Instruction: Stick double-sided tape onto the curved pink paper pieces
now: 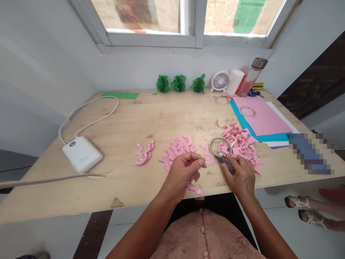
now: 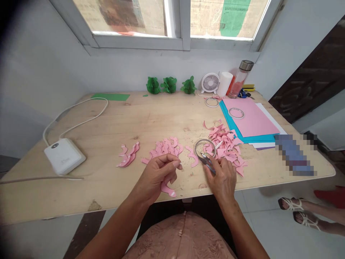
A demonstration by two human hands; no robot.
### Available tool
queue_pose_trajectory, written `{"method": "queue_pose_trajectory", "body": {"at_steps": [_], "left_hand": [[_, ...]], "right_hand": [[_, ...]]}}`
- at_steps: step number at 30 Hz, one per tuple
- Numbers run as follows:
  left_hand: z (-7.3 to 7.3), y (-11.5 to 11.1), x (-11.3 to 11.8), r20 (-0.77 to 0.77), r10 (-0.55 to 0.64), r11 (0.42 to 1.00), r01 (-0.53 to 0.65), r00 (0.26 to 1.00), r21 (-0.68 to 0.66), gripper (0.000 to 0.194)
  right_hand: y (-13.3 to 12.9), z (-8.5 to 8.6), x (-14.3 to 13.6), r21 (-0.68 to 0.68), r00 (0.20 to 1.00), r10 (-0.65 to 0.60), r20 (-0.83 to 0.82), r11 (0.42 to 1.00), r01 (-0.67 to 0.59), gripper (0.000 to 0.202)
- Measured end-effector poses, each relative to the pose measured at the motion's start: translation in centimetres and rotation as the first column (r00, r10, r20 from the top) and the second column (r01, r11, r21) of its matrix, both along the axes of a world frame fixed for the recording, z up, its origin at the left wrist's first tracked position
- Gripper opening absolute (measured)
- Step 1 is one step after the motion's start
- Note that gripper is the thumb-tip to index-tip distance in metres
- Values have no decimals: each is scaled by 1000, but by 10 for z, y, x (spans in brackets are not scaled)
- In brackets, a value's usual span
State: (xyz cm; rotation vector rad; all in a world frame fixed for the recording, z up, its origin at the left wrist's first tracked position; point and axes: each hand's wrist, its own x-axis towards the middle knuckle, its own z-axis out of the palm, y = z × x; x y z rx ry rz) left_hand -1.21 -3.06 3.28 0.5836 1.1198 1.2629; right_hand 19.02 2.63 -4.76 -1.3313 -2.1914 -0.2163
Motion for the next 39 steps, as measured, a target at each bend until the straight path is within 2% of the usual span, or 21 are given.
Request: {"method": "queue_pose_trajectory", "body": {"at_steps": [8, 11, 13, 15, 18, 21, 25, 31, 39], "left_hand": [[1, -1, 3, 27, 9, 1000, -9, 1000, 3, 18], [1, -2, 3, 27, 7, 1000, -7, 1000, 6, 17], [0, -2, 4, 7, 6, 1000, -6, 1000, 9, 16], [0, -3, 4, -24, 8, 1000, -7, 1000, 15, 16], [-1, -5, 5, -66, 1, 1000, 1, 998, 30, 15], [0, -7, 6, -92, -15, 999, 19, 996, 49, 16], [4, -9, 6, -97, -15, 998, 21, 995, 57, 17], [7, -9, 7, -79, -22, 998, 26, 997, 53, 17], [6, -10, 7, -69, -19, 997, 24, 997, 71, 17]], "right_hand": [[1, 0, 1, -26, 999, -10, 33, 1000, 11, 31], [-2, 10, -2, -39, 996, 24, -81, 999, -27, 27], [-8, 24, -6, -71, 972, 75, -224, 993, -94, 20], [-16, 42, -14, -178, 912, 123, -392, 962, -206, 14], [-27, 66, -27, -316, 822, 128, -555, 882, -351, 10], [-32, 77, -39, -377, 742, 114, -660, 805, -459, 10], [-32, 80, -47, -437, 702, 51, -711, 749, -497, 9], [-32, 81, -52, -491, 698, -12, -716, 719, -492, 7], [-31, 81, -55, -501, 688, -22, -726, 702, -507, 12]]}}
